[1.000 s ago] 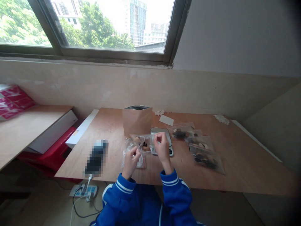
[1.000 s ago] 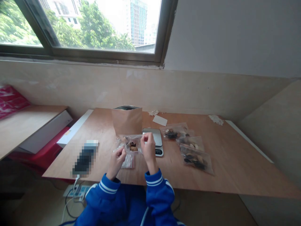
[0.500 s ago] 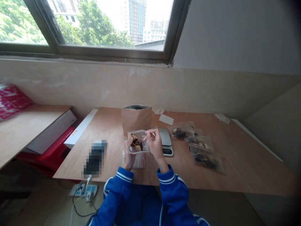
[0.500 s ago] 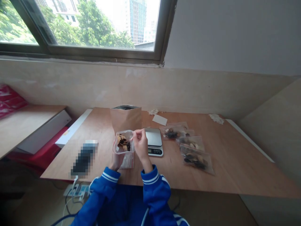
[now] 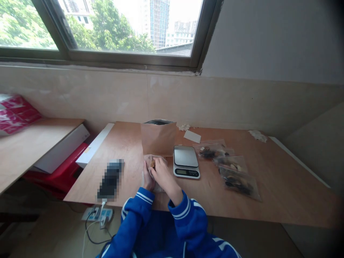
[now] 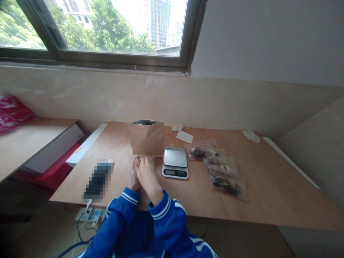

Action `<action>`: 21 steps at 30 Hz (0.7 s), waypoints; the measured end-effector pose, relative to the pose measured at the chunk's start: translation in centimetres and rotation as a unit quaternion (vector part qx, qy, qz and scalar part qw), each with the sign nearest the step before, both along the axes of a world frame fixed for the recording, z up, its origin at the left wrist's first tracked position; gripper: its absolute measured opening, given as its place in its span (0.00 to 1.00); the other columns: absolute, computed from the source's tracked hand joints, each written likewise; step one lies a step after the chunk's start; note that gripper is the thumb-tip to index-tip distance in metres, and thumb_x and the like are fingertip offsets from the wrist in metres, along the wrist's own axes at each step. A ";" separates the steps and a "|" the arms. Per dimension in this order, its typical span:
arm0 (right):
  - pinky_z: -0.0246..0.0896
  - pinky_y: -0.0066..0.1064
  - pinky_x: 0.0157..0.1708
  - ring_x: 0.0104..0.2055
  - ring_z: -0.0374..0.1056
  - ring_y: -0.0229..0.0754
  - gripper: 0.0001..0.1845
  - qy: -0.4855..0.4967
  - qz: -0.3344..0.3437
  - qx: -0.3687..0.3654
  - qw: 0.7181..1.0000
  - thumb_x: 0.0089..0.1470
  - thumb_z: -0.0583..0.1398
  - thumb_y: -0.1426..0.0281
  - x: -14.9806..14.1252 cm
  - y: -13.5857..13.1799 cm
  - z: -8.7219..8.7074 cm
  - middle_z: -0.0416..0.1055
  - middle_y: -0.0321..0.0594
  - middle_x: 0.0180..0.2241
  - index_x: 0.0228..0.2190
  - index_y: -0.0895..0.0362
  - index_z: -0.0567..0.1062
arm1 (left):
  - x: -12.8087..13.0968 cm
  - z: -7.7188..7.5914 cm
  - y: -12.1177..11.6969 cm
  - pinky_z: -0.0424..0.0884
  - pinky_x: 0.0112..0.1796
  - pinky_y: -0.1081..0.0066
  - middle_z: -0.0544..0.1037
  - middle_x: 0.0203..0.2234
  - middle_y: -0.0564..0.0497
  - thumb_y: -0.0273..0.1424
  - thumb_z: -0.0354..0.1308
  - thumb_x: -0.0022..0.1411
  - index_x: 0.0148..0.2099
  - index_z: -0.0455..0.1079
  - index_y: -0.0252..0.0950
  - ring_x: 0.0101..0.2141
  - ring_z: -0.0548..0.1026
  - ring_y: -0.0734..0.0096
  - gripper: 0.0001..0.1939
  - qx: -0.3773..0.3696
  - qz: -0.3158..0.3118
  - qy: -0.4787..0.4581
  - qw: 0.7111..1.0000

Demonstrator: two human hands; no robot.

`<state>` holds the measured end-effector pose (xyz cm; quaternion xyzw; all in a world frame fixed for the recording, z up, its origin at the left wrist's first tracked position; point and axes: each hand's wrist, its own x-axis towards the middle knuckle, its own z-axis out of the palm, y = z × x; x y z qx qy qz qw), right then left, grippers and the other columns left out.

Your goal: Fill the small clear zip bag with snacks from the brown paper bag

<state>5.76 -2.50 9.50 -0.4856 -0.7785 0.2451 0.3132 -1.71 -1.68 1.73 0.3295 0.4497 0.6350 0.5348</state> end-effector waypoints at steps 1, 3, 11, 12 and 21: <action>0.59 0.48 0.53 0.53 0.64 0.54 0.19 -0.004 -0.004 -0.008 1.000 0.53 0.56 0.75 -0.3 0.5 -0.5 0.69 0.54 0.47 0.48 0.59 0.69 | 0.0 -0.1 0.1 0.70 0.48 0.63 0.77 0.47 0.43 0.48 0.36 0.68 0.54 0.69 0.33 0.51 0.73 0.56 0.31 0.000 0.007 -0.061 0.998; 0.58 0.48 0.54 0.54 0.63 0.54 0.21 -0.007 0.011 -0.038 0.999 0.53 0.58 0.72 -0.8 1.6 -1.1 0.68 0.55 0.49 0.50 0.61 0.67 | 0.0 -0.4 0.3 0.68 0.52 0.64 0.74 0.52 0.44 0.47 0.40 0.67 0.59 0.66 0.35 0.55 0.70 0.59 0.28 0.006 0.033 -0.178 0.983; 0.58 0.39 0.54 0.55 0.65 0.49 0.26 0.034 0.075 -0.098 0.992 0.49 0.61 0.76 -0.7 4.6 -1.7 0.68 0.50 0.53 0.51 0.58 0.66 | -0.2 -1.3 1.1 0.65 0.55 0.66 0.73 0.55 0.45 0.42 0.48 0.66 0.57 0.69 0.39 0.57 0.68 0.60 0.23 0.007 0.059 -0.267 0.962; 0.59 0.39 0.53 0.54 0.66 0.49 0.26 0.040 0.076 -0.102 0.991 0.49 0.61 0.76 -0.5 4.8 -1.8 0.69 0.50 0.52 0.51 0.57 0.67 | -0.2 -1.4 1.1 0.66 0.54 0.66 0.73 0.54 0.45 0.42 0.47 0.66 0.57 0.69 0.38 0.57 0.68 0.60 0.23 -0.001 0.058 -0.260 0.964; 0.66 0.37 0.43 0.42 0.72 0.47 0.11 0.075 0.066 -0.074 0.992 0.52 0.62 0.69 -0.5 5.5 -3.2 0.76 0.43 0.41 0.40 0.54 0.71 | 0.0 -0.9 0.9 0.65 0.55 0.67 0.71 0.56 0.46 0.41 0.47 0.67 0.60 0.65 0.40 0.57 0.68 0.62 0.23 -0.005 0.066 -0.245 0.967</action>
